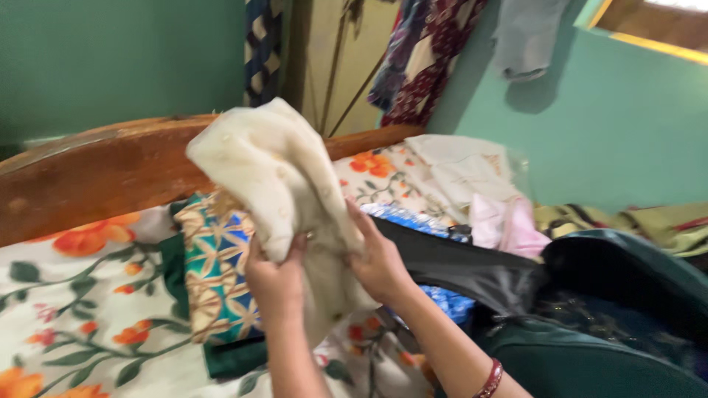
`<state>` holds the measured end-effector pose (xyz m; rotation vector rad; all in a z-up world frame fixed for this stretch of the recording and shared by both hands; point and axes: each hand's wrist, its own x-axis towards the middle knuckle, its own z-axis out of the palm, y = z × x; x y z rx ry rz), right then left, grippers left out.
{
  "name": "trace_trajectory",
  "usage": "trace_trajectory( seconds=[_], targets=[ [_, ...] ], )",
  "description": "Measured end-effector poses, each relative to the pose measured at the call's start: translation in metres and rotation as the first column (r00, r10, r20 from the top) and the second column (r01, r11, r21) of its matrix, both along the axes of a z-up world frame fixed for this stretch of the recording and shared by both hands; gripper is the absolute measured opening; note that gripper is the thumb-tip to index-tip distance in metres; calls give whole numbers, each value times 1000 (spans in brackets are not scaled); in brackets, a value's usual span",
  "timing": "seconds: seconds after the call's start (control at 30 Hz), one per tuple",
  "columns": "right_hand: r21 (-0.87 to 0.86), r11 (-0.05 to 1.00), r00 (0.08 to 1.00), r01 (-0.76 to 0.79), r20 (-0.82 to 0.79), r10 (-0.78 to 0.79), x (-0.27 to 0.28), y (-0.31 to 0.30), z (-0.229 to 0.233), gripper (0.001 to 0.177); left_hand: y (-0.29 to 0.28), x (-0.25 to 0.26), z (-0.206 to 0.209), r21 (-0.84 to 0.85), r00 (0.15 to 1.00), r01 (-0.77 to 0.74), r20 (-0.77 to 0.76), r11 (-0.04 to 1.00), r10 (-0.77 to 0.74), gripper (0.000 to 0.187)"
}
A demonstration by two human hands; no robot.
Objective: The person unpacks a green duffel bag on a bed, removing folded garments and a white towel. They place each item on the bed beside the bag and continue to remove additional folded clothes.
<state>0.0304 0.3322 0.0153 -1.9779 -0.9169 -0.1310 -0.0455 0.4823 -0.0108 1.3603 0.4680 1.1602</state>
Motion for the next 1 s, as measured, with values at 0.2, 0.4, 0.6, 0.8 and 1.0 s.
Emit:
trace_trajectory(
  seconds=[0.2,0.4,0.6,0.8,1.0],
  targets=[
    [270,959,995,88,-70,-72,15,52,-34,88,0,-16,24,76,997,27,-72,997,-22,69],
    [63,988,979,142,-160,-130,49,99,-53,83,52,-8,14,286,982,-78,-143,955,123,88],
    [-235,968,995,89,71,-75,40,96,-118,78,96,1,-86,141,806,48,-590,989,45,100],
    [-241,956,978,168,164,-131,18,94,-118,70,116,6,-114,334,889,67,-448,940,96,101],
    [-314,902,911,295,377,-166,-14,96,-79,62,94,14,-49,665,612,80,-621,743,490,80]
  ],
)
